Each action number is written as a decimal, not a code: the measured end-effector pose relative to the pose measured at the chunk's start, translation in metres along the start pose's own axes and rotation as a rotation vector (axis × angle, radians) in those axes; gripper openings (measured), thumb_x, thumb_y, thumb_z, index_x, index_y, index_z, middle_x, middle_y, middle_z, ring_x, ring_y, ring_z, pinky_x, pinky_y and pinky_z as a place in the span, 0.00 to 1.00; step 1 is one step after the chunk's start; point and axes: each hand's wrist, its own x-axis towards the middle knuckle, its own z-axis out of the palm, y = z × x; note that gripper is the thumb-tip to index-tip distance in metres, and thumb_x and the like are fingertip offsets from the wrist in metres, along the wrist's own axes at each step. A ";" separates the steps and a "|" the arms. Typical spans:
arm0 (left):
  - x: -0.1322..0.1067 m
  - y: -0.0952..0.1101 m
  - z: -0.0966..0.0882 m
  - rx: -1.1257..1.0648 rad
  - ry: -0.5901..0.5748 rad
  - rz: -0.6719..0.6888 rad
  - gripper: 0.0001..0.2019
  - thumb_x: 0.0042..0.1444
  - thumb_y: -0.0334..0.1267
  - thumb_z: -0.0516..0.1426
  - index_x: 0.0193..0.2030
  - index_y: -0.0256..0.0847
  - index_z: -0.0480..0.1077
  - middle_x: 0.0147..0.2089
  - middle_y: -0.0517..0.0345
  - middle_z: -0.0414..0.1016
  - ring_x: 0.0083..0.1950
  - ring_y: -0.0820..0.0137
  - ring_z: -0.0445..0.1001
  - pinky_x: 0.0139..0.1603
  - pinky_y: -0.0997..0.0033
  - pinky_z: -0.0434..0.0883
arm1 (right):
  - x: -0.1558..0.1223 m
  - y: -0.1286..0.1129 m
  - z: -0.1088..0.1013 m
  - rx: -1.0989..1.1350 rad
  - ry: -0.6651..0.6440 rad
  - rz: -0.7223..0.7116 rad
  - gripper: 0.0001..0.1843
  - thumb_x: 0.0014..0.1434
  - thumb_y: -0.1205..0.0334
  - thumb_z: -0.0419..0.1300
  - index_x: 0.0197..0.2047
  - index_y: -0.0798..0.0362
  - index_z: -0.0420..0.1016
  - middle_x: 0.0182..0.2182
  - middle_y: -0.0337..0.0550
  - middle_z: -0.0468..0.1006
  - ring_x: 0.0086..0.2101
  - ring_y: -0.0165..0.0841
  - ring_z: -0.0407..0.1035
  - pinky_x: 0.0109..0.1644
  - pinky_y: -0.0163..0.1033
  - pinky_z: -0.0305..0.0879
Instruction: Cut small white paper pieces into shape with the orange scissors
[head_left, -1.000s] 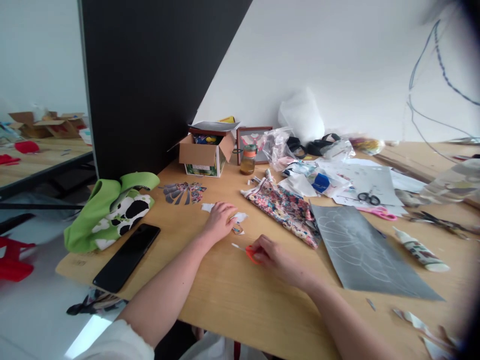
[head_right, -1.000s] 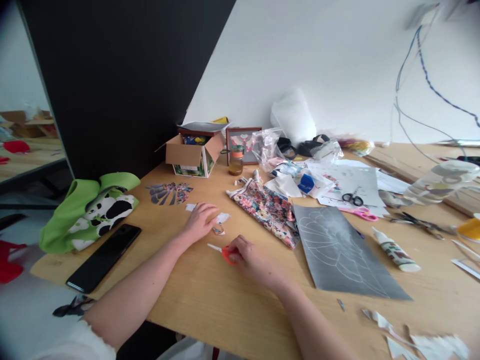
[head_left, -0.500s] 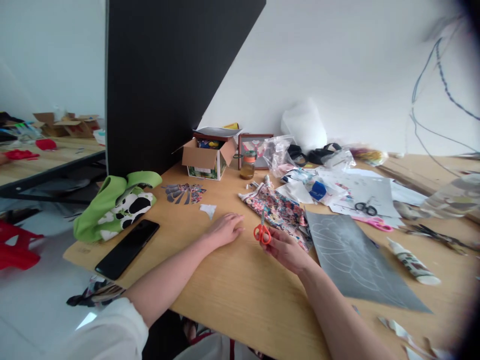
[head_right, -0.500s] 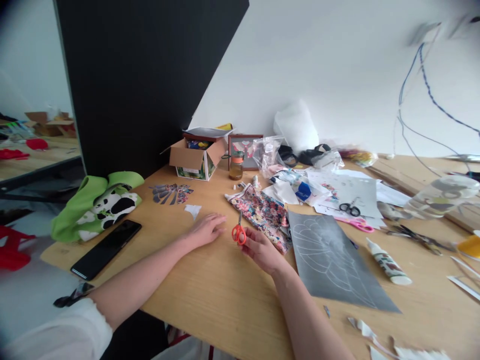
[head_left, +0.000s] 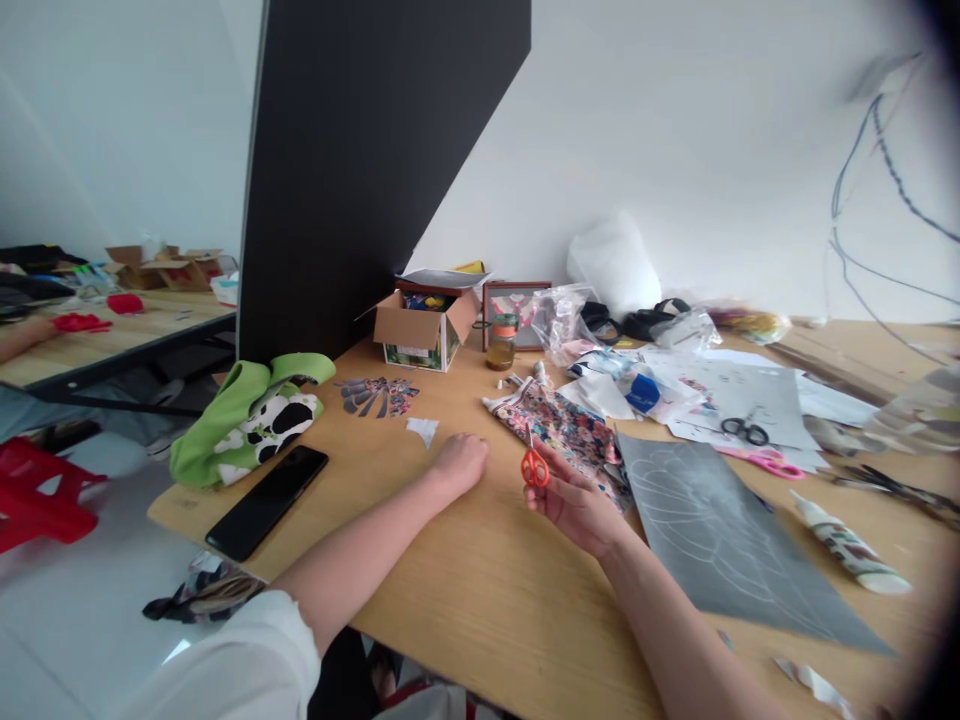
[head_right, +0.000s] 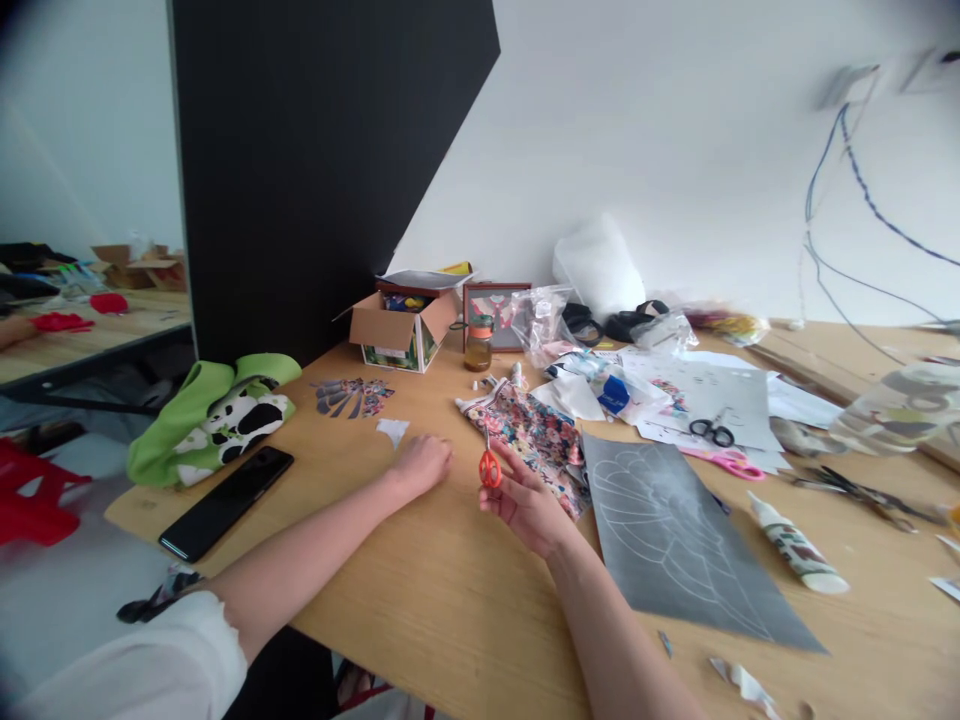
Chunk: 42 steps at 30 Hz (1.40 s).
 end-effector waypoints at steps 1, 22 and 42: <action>-0.001 0.000 0.000 0.003 0.002 0.002 0.11 0.56 0.27 0.52 0.36 0.34 0.77 0.38 0.38 0.79 0.43 0.56 0.78 0.47 0.58 0.71 | 0.000 0.000 -0.001 0.021 0.004 0.002 0.34 0.42 0.54 0.74 0.52 0.43 0.69 0.35 0.38 0.74 0.30 0.32 0.71 0.36 0.39 0.69; 0.011 -0.021 -0.015 -0.596 0.261 -0.328 0.03 0.53 0.33 0.56 0.30 0.38 0.71 0.30 0.52 0.78 0.34 0.66 0.77 0.40 0.66 0.73 | 0.006 0.002 -0.009 0.036 0.051 -0.062 0.26 0.44 0.54 0.75 0.43 0.44 0.68 0.39 0.41 0.77 0.33 0.35 0.73 0.39 0.43 0.69; -0.030 0.022 -0.005 -1.589 -0.120 -0.455 0.18 0.39 0.45 0.67 0.33 0.37 0.68 0.25 0.59 0.74 0.22 0.72 0.71 0.23 0.71 0.71 | 0.003 0.016 0.018 -0.301 0.259 -0.295 0.27 0.45 0.54 0.74 0.42 0.49 0.63 0.35 0.38 0.73 0.32 0.32 0.70 0.37 0.37 0.67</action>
